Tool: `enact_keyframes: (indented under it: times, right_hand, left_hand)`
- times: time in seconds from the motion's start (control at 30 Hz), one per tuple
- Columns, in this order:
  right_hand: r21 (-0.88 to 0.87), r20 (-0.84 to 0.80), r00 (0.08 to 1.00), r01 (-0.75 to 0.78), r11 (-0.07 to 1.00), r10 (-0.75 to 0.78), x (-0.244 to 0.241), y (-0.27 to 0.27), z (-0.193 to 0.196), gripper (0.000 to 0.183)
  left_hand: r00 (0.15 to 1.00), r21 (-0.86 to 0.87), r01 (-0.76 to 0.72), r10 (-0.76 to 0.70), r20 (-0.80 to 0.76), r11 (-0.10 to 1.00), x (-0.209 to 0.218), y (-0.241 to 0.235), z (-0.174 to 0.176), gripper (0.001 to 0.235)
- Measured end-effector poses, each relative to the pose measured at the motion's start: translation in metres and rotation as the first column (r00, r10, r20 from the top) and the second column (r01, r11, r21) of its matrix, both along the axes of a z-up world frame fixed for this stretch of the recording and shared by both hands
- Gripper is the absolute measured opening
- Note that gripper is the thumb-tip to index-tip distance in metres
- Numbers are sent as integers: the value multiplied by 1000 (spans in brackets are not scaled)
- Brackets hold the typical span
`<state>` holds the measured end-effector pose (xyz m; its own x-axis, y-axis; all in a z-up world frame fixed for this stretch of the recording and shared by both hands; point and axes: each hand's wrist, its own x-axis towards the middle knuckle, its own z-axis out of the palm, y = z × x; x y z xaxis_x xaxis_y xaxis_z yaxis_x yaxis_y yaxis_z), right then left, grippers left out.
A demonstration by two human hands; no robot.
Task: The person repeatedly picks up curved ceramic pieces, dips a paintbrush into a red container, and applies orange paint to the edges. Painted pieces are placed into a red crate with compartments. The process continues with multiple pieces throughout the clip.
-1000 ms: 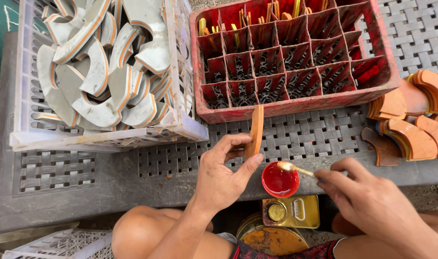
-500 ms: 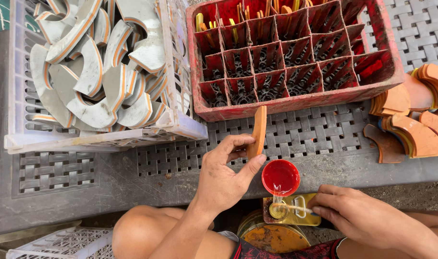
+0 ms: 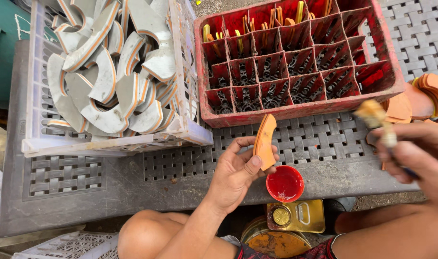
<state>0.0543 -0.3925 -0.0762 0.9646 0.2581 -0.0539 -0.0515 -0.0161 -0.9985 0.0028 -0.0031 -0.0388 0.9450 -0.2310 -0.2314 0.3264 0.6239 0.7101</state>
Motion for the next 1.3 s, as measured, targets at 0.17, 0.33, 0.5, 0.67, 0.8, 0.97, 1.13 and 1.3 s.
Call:
enact_keyframes:
  times: [0.17,0.33,0.5,0.67,0.8,0.97,1.13,1.3]
  right_hand:
    - [-299,72,988,-106,948,133,-7,89,29,27]
    - [-372,137,938,-250,894,319,0,130,50,25]
    - [-518,234,972,139,844,-16,9,136,55,28]
    - [-391,307,914,-132,911,265,9,137,64,27]
    - [-514,402,910,134,847,99,15,135,65,31]
    - [-430,455,854,-37,902,252,7,139,71,28]
    - [-518,507,858,223,825,86,16,140,65,28]
    - [-504,602,791,484,715,-112,24,112,77,27]
  left_hand:
    - [1000,-300,21,-16,19,954,-3,-7,-6,42]
    - [999,-339,49,-44,22,940,-8,-12,-14,44]
    - [999,-364,43,-32,37,930,-12,-13,-19,43]
    - [999,-351,36,-20,48,936,-13,-14,-19,44]
    - [998,-367,43,-24,55,929,-13,-13,-22,45]
    - [998,-367,35,-12,66,930,-12,-16,-18,48]
    - [998,-360,30,-7,65,932,-14,-14,-16,48]
    - [965,44,44,-54,255,998,-3,-11,3,45]
